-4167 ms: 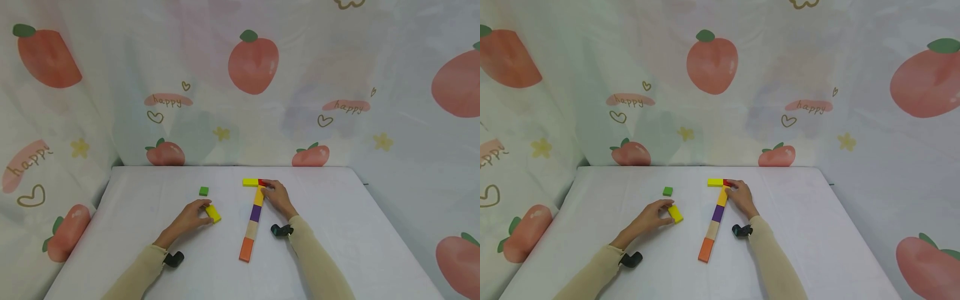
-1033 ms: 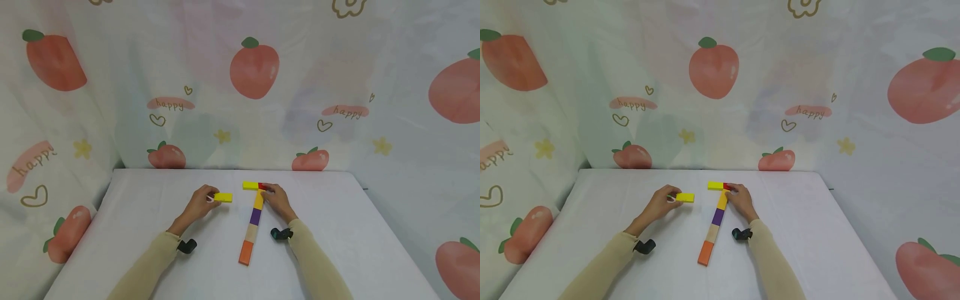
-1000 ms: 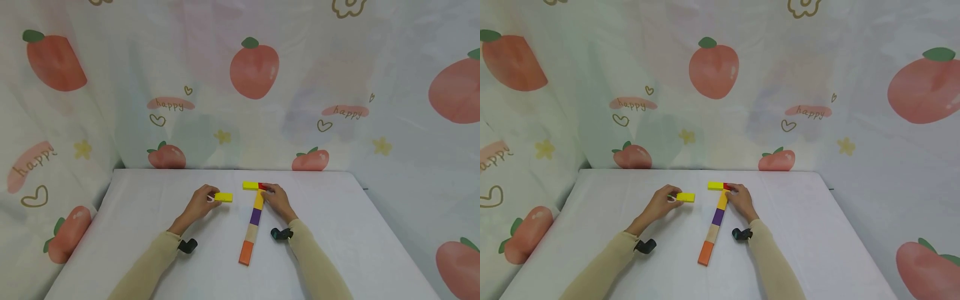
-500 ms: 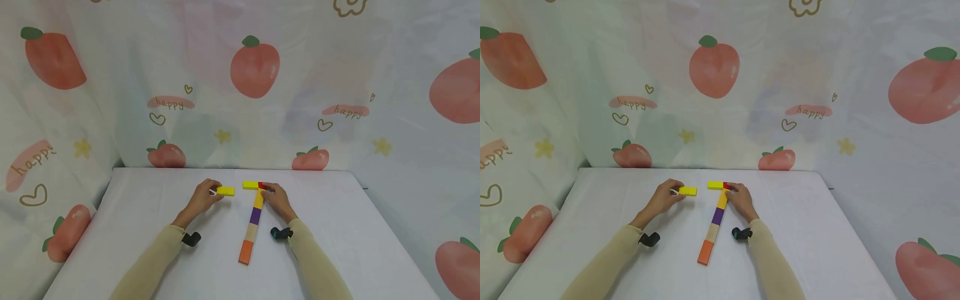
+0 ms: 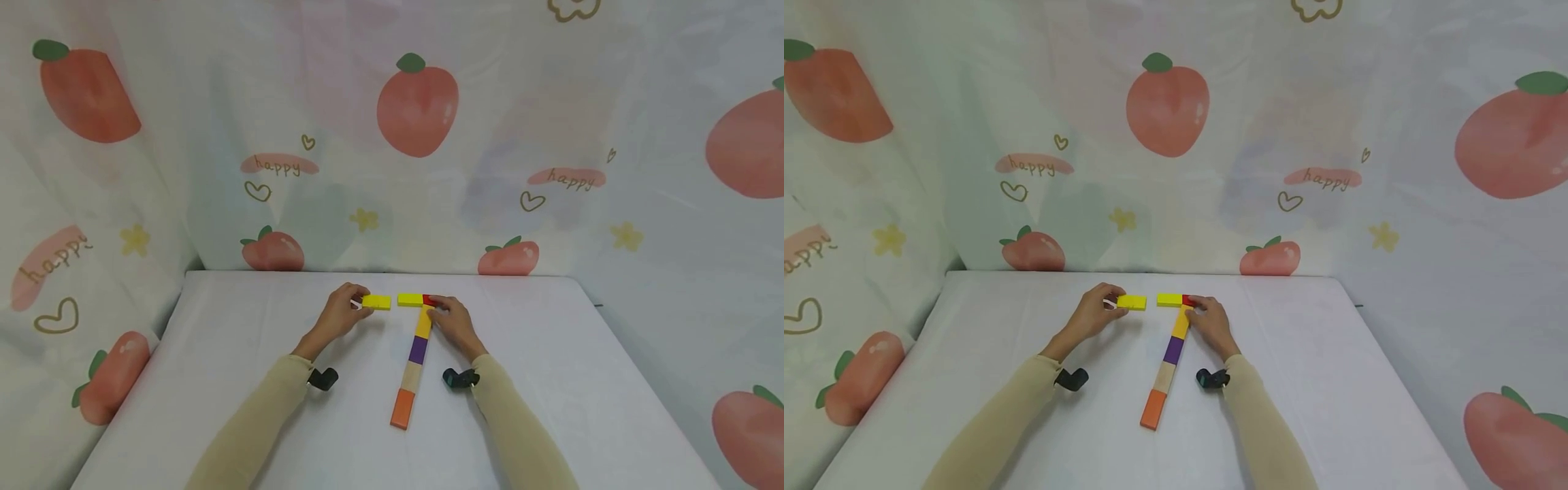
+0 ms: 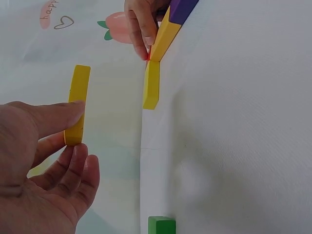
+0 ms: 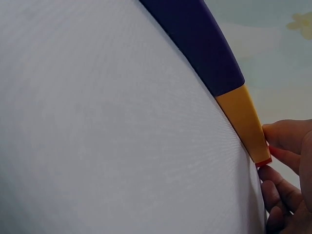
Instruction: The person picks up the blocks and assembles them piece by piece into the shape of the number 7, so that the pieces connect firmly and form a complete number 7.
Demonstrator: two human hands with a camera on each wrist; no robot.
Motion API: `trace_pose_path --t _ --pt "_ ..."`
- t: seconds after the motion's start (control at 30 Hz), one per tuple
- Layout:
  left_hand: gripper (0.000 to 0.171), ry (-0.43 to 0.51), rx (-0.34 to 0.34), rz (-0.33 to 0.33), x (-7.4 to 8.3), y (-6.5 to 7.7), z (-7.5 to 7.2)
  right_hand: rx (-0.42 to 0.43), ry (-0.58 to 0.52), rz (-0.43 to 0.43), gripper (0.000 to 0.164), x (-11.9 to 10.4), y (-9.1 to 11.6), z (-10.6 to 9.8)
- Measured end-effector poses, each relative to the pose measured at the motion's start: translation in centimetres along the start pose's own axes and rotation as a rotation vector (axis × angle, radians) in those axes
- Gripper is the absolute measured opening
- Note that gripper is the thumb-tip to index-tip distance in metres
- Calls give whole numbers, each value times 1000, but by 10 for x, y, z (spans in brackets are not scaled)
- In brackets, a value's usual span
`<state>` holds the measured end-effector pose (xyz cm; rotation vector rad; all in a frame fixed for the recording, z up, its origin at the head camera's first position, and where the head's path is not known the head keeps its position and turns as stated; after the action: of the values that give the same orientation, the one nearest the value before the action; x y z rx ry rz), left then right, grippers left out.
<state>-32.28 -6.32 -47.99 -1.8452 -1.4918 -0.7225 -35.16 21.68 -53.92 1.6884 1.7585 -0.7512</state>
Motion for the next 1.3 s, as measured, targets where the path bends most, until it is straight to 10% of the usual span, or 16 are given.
trace_pose_path --t 1.3 --pt "35 8 -18 -151 -13 -41 21 -9 -15 -16 45 2 -1 -2"
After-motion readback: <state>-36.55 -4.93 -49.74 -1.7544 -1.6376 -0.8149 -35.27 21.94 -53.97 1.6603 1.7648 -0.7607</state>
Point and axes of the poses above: each hand's wrist, its own y-axis away from the middle knuckle, its own z-axis out of the palm, x = y × z, the point moved 1 cm from there along -y, towards the middle knuckle, and after that the axes turned 4 degrees about -z, right-handed, at the moved point
